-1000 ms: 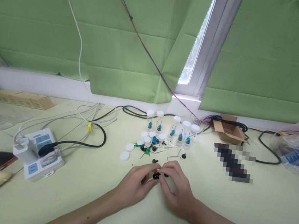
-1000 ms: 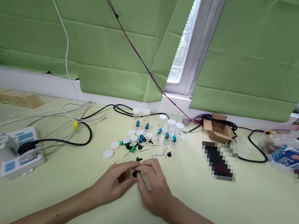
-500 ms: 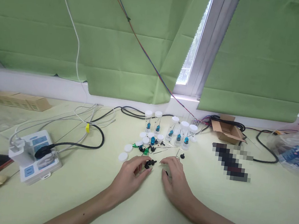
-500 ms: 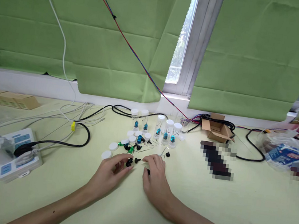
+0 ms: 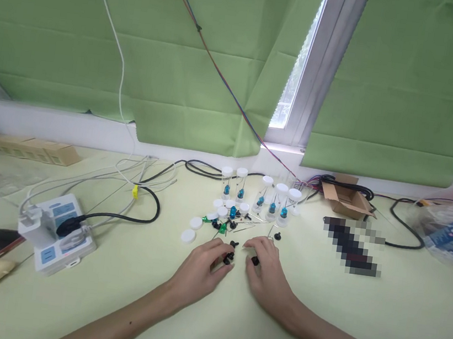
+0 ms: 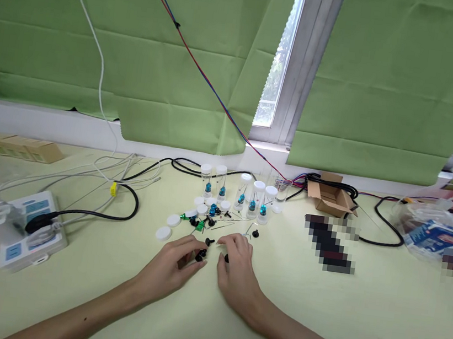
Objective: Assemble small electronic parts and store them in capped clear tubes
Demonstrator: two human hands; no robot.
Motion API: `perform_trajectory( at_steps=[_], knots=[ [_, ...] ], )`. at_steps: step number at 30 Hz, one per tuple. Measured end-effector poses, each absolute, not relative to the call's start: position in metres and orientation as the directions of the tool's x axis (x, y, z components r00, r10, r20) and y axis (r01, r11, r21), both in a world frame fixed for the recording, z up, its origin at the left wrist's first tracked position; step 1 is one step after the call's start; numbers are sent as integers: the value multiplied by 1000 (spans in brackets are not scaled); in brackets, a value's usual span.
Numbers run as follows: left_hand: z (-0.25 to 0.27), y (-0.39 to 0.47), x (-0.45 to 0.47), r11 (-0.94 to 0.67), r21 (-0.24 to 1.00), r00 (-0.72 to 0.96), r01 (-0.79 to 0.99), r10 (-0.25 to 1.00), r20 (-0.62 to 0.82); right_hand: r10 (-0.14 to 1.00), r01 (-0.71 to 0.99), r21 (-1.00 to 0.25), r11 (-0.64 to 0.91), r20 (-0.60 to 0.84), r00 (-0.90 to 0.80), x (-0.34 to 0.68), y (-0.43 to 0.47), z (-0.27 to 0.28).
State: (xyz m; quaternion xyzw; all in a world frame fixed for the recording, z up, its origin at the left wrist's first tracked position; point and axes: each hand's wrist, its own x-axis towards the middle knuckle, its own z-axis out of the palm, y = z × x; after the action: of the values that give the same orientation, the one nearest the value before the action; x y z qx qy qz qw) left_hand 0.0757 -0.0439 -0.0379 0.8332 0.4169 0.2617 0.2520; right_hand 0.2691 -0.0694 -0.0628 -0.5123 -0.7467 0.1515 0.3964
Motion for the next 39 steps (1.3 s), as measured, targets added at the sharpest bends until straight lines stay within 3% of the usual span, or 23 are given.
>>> perform_trajectory(
  at_steps=[7,19,39],
  knots=[
    [-40,-43,75,-533,631,521,563,822,230,863,566,-671,478,479,-161,276,-56,-55],
    [-41,-42,75,-559,618,545,553,804,239,848,642,-562,522,423,-320,296,-34,-60],
    [-40,-43,74,-543,626,551,560,808,208,851,654,-582,483,486,-196,295,-32,-61]
  ],
)
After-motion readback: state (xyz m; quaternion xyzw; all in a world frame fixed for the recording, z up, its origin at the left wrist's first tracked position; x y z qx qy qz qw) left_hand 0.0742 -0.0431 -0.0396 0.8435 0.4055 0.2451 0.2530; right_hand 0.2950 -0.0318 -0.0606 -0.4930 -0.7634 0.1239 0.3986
